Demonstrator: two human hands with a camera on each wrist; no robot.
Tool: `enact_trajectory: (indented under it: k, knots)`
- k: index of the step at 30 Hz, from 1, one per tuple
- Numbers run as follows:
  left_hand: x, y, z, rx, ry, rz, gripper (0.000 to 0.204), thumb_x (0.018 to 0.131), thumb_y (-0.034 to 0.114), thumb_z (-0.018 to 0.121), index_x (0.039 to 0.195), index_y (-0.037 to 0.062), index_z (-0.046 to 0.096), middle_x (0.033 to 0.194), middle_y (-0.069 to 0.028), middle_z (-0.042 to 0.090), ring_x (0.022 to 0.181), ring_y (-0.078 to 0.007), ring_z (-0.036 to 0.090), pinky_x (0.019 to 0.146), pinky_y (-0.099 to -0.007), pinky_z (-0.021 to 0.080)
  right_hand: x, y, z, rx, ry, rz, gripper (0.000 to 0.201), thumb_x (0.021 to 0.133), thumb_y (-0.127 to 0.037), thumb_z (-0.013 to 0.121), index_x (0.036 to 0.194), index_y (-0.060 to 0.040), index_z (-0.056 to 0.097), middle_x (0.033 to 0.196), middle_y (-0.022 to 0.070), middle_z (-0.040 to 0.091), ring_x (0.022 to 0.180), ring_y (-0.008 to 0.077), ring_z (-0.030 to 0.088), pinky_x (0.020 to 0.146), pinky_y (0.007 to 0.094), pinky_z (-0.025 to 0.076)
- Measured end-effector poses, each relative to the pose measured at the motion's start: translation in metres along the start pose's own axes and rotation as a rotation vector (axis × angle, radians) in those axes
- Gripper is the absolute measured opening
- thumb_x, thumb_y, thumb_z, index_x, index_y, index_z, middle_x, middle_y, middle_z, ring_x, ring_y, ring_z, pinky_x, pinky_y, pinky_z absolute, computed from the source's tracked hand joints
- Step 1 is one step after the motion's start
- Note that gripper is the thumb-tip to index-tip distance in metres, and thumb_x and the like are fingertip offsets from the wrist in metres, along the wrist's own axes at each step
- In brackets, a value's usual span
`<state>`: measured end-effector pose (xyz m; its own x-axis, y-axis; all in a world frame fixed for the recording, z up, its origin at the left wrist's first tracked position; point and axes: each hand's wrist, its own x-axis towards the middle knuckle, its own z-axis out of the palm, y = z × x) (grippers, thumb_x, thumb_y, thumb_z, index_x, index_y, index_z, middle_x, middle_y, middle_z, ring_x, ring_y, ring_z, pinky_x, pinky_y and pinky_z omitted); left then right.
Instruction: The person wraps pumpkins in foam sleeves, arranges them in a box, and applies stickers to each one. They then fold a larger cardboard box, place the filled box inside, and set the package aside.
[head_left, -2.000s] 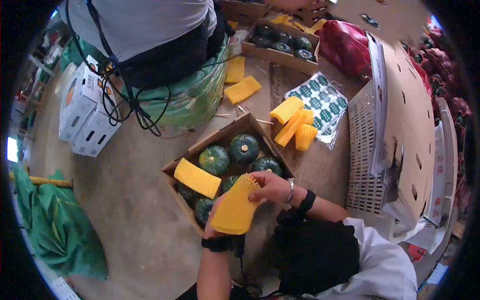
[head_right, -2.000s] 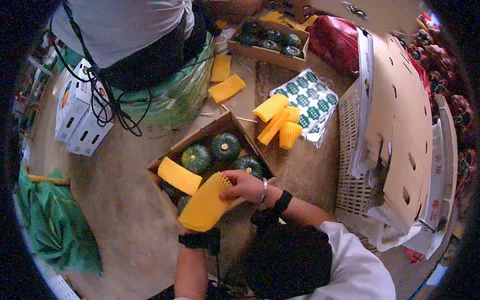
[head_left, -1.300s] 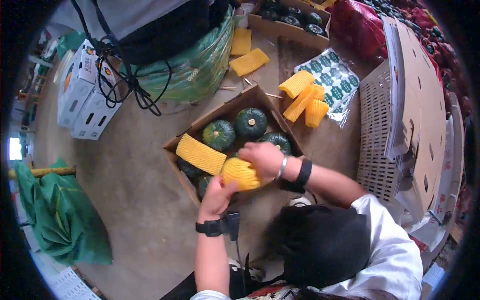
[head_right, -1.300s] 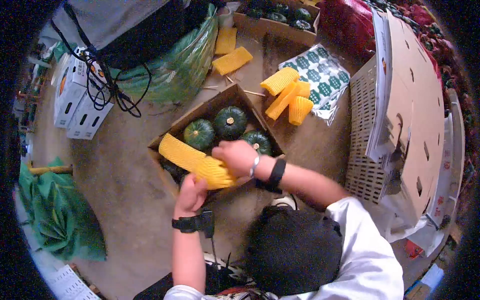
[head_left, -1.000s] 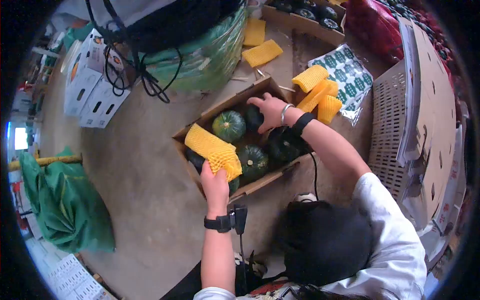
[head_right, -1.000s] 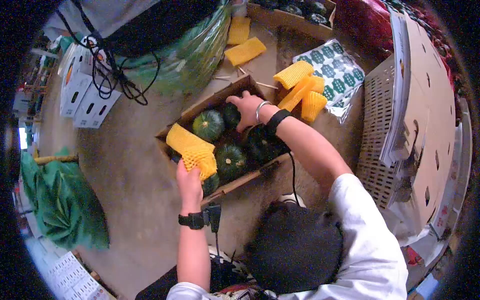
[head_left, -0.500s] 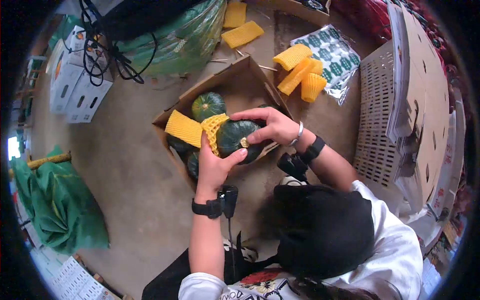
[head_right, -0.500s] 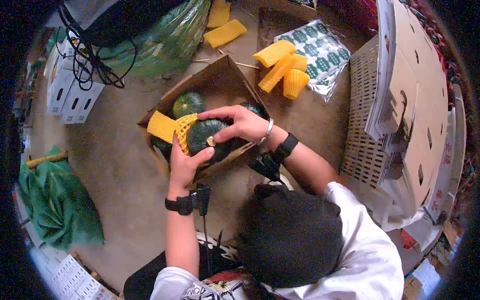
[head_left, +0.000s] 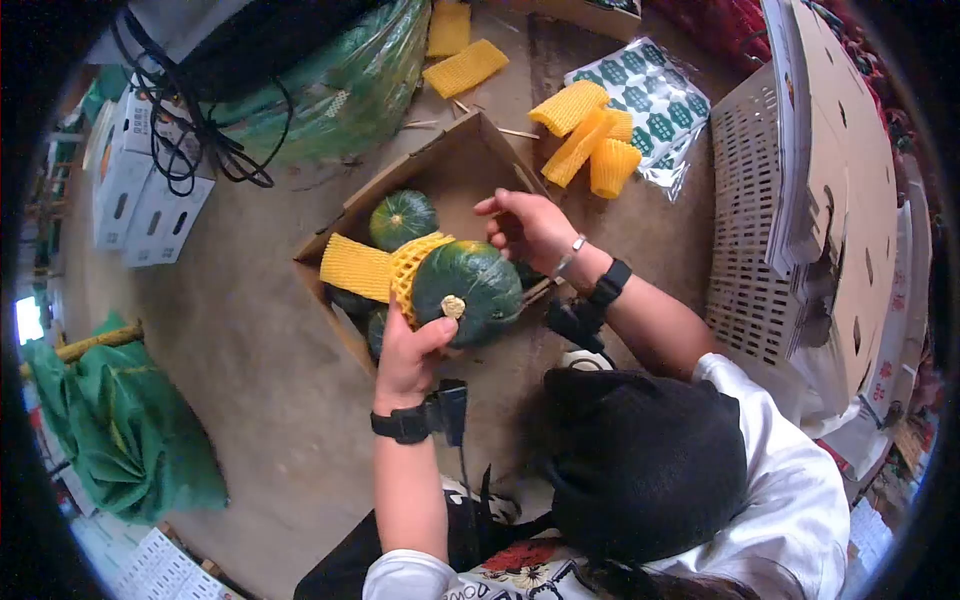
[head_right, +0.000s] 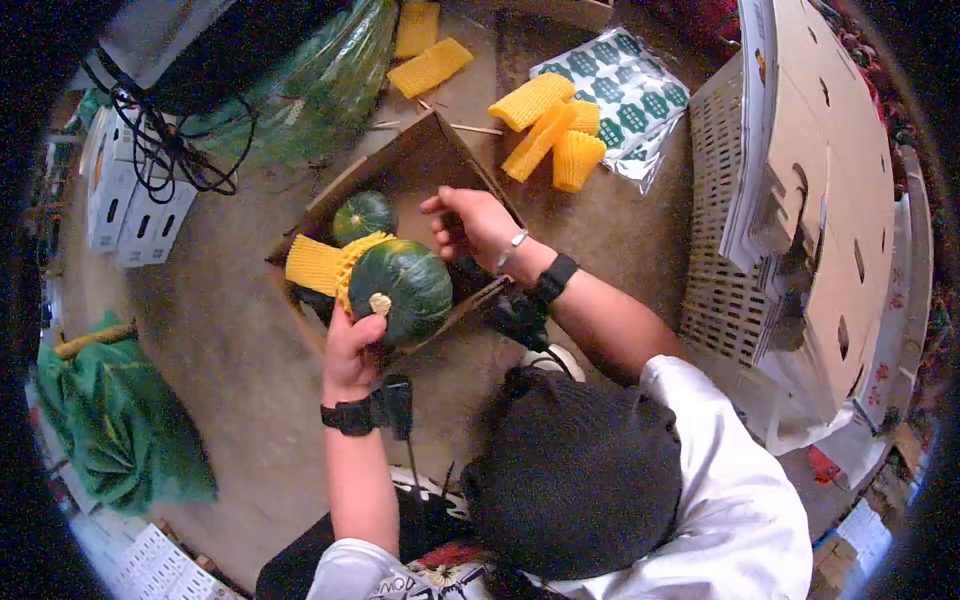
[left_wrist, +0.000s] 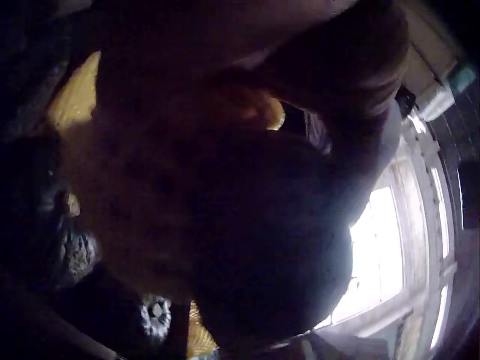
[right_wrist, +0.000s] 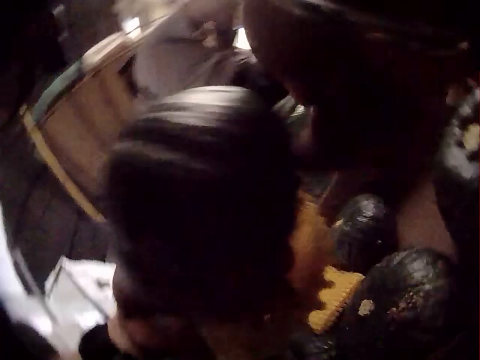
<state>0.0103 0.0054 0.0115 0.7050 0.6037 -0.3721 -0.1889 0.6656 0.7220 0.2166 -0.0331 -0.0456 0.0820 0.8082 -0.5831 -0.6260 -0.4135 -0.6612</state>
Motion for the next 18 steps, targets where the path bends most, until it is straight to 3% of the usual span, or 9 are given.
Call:
enact_trajectory:
  k: [1, 5, 7, 8, 9, 11, 13, 16, 18]
  knots:
    - [-0.001, -0.003, 0.001, 0.007, 0.001, 0.006, 0.077, 0.065, 0.005, 0.072, 0.133, 0.0036, 0.035, 0.120, -0.0069, 0.052, 0.110, -0.0201, 0.052, 0.095, -0.0323, 0.042, -0.002, 0.001, 0.008, 0.226, -0.096, 0.068, 0.023, 0.093, -0.026, 0.049, 0.099, -0.0069, 0.061, 0.080, 0.0041, 0.063, 0.072, 0.0166, 0.062, 0.066, 0.0358, 0.052]
    - [-0.006, -0.010, 0.000, -0.160, -0.125, -0.045, 0.078, 0.066, 0.011, 0.074, 0.134, 0.0034, 0.036, 0.124, -0.0064, 0.051, 0.112, -0.0219, 0.051, 0.099, -0.0352, 0.038, -0.027, 0.010, 0.029, 0.298, -0.317, 0.154, 0.024, 0.091, -0.027, 0.053, 0.097, -0.0044, 0.059, 0.088, 0.0024, 0.064, 0.076, 0.0150, 0.062, 0.069, 0.0340, 0.053]
    - [-0.001, -0.008, -0.001, -0.297, -0.078, -0.087, 0.078, 0.065, 0.009, 0.074, 0.133, 0.0033, 0.036, 0.124, -0.0069, 0.051, 0.112, -0.0219, 0.051, 0.099, -0.0349, 0.038, 0.000, 0.001, 0.008, -0.156, -0.085, -0.228, 0.022, 0.089, -0.024, 0.057, 0.095, -0.0025, 0.058, 0.086, 0.0057, 0.065, 0.074, 0.0181, 0.063, 0.066, 0.0336, 0.051]
    - [0.004, -0.002, 0.001, -0.199, -0.022, -0.052, 0.077, 0.066, 0.004, 0.074, 0.133, 0.0031, 0.035, 0.123, -0.0083, 0.051, 0.112, -0.0216, 0.051, 0.098, -0.0344, 0.039, -0.002, -0.016, 0.003, -0.910, 0.311, -0.519, 0.020, 0.086, -0.020, 0.061, 0.092, -0.0019, 0.056, 0.083, 0.0107, 0.063, 0.070, 0.0224, 0.062, 0.063, 0.0334, 0.050]
    - [0.006, -0.001, 0.003, -0.197, -0.027, -0.050, 0.077, 0.066, 0.004, 0.074, 0.133, 0.0031, 0.035, 0.123, -0.0083, 0.051, 0.112, -0.0216, 0.051, 0.098, -0.0344, 0.039, -0.019, -0.022, 0.019, -0.867, 0.390, -0.607, 0.017, 0.084, -0.016, 0.061, 0.093, -0.0025, 0.055, 0.084, 0.0149, 0.061, 0.074, 0.0249, 0.061, 0.065, 0.0333, 0.048]
    - [0.012, -0.003, 0.011, 0.205, 0.208, 0.199, 0.074, 0.069, 0.000, 0.071, 0.132, 0.0030, 0.033, 0.122, -0.0098, 0.049, 0.111, -0.0210, 0.050, 0.098, -0.0336, 0.040, -0.019, 0.000, 0.016, -0.788, 0.327, -0.801, 0.017, 0.083, -0.014, 0.061, 0.097, -0.0037, 0.058, 0.091, 0.0143, 0.062, 0.082, 0.0244, 0.061, 0.071, 0.0317, 0.048]
    - [0.014, -0.003, 0.010, 0.227, 0.226, 0.237, 0.073, 0.071, 0.000, 0.071, 0.132, 0.0033, 0.032, 0.122, -0.0104, 0.048, 0.111, -0.0206, 0.050, 0.097, -0.0333, 0.040, -0.027, 0.010, 0.015, -0.616, 0.236, -0.707, 0.027, 0.085, -0.015, 0.060, 0.108, -0.0020, 0.060, 0.100, 0.0098, 0.063, 0.090, 0.0177, 0.060, 0.081, 0.0287, 0.047]
    - [0.013, -0.005, 0.012, 0.191, 0.225, 0.211, 0.073, 0.071, -0.001, 0.070, 0.133, 0.0043, 0.032, 0.125, -0.0103, 0.046, 0.113, -0.0207, 0.048, 0.097, -0.0330, 0.040, -0.034, -0.002, 0.003, -0.393, 0.042, -0.465, 0.033, 0.085, -0.017, 0.061, 0.114, -0.0013, 0.057, 0.103, 0.0066, 0.062, 0.093, 0.0144, 0.058, 0.082, 0.0290, 0.046]
    - [0.014, -0.013, 0.011, 0.170, 0.232, 0.217, 0.074, 0.071, -0.002, 0.070, 0.133, 0.0044, 0.031, 0.125, -0.0103, 0.045, 0.113, -0.0207, 0.048, 0.097, -0.0328, 0.040, -0.037, -0.013, -0.001, -0.071, -0.106, -0.146, 0.039, 0.085, -0.018, 0.063, 0.120, -0.0032, 0.055, 0.107, 0.0053, 0.061, 0.097, 0.0140, 0.056, 0.085, 0.0286, 0.045]
